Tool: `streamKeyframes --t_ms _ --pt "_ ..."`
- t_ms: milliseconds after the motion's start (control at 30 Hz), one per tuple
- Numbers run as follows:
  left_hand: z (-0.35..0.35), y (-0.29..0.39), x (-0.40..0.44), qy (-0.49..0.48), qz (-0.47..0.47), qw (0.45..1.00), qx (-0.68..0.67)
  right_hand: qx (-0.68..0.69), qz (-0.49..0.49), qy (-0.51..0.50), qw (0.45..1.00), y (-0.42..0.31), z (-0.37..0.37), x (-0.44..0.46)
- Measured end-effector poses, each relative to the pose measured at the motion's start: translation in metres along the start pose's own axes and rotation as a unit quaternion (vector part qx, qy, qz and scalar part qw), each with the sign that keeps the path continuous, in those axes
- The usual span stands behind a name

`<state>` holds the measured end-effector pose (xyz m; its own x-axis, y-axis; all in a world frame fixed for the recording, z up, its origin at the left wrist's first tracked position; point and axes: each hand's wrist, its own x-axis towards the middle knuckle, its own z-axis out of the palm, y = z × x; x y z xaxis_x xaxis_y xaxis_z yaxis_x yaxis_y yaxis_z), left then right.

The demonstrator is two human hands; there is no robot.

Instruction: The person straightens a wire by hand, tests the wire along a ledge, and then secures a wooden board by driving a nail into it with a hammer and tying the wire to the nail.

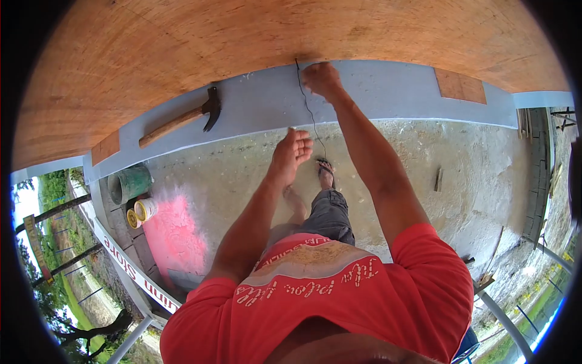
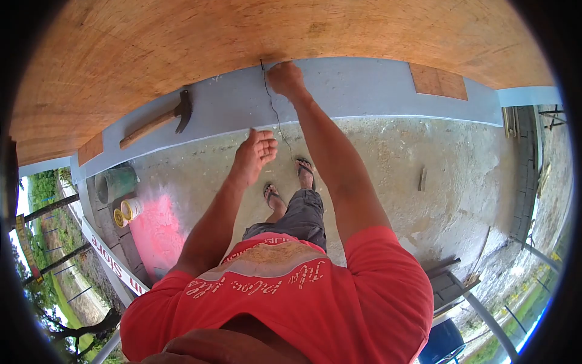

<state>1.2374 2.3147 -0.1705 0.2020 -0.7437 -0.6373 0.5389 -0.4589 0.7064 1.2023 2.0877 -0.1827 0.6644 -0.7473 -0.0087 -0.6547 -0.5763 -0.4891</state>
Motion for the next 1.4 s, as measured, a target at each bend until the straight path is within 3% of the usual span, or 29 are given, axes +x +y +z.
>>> streamKeyframes --t_ms 67,100,167,233,333,433,533,600,667,767,833,867,967,1067,1167,1400 --pt "0.011 0.01 0.004 -0.008 0.021 0.992 0.123 -0.026 0.018 -0.076 0.997 -0.014 -0.006 -0.009" --pt "0.017 0.005 0.008 0.0 0.032 0.989 0.143 0.046 0.081 -0.065 0.994 -0.023 -0.007 -0.019" --pt "0.028 -0.003 0.011 0.02 0.009 0.997 0.073 0.137 0.156 -0.02 0.978 -0.017 0.012 -0.023" --pt "0.049 -0.004 0.006 0.077 -0.003 0.996 -0.047 0.134 0.113 -0.039 0.984 -0.014 0.008 -0.023" --pt "0.053 0.003 -0.002 -0.004 -0.04 0.967 -0.25 0.141 0.113 -0.08 0.98 -0.008 0.005 -0.025" --pt "0.047 0.006 -0.013 -0.054 -0.053 0.945 -0.318 0.103 0.06 -0.135 0.984 -0.001 -0.005 -0.027" --pt "0.06 0.024 -0.029 0.014 -0.011 0.951 -0.309 0.17 0.03 -0.121 0.977 0.003 0.006 -0.03" --pt "0.065 0.034 -0.037 0.054 0.034 0.978 -0.198 0.294 0.099 -0.104 0.945 0.002 0.01 -0.028" --pt "0.067 0.041 -0.038 0.072 0.062 0.989 -0.114 0.449 0.231 -0.109 0.856 -0.018 -0.014 -0.036" --pt "0.057 0.041 -0.038 0.083 0.089 0.992 -0.038 0.453 0.247 -0.052 0.855 -0.012 -0.026 -0.036" --pt "0.043 0.027 -0.026 0.116 0.126 0.984 0.05 0.265 0.083 0.157 0.948 0.013 -0.027 -0.023" --pt "0.034 0.02 -0.021 0.132 0.142 0.976 0.094 0.16 -0.002 0.256 0.953 0.024 -0.025 -0.013" --pt "0.007 0.006 -0.008 0.174 0.168 0.953 0.184 0.065 -0.078 0.198 0.975 0.038 -0.022 0.008" --pt "-0.014 0.009 -0.004 0.141 0.238 0.934 0.224 0.013 -0.053 0.205 0.977 0.029 -0.027 0.014" --pt "-0.034 0.011 -0.003 0.136 0.238 0.914 0.298 0.018 -0.04 0.229 0.972 0.028 -0.023 0.021" --pt "-0.047 0.029 -0.008 0.123 0.306 0.822 0.465 0.043 0.035 0.166 0.985 0.025 -0.027 0.029"
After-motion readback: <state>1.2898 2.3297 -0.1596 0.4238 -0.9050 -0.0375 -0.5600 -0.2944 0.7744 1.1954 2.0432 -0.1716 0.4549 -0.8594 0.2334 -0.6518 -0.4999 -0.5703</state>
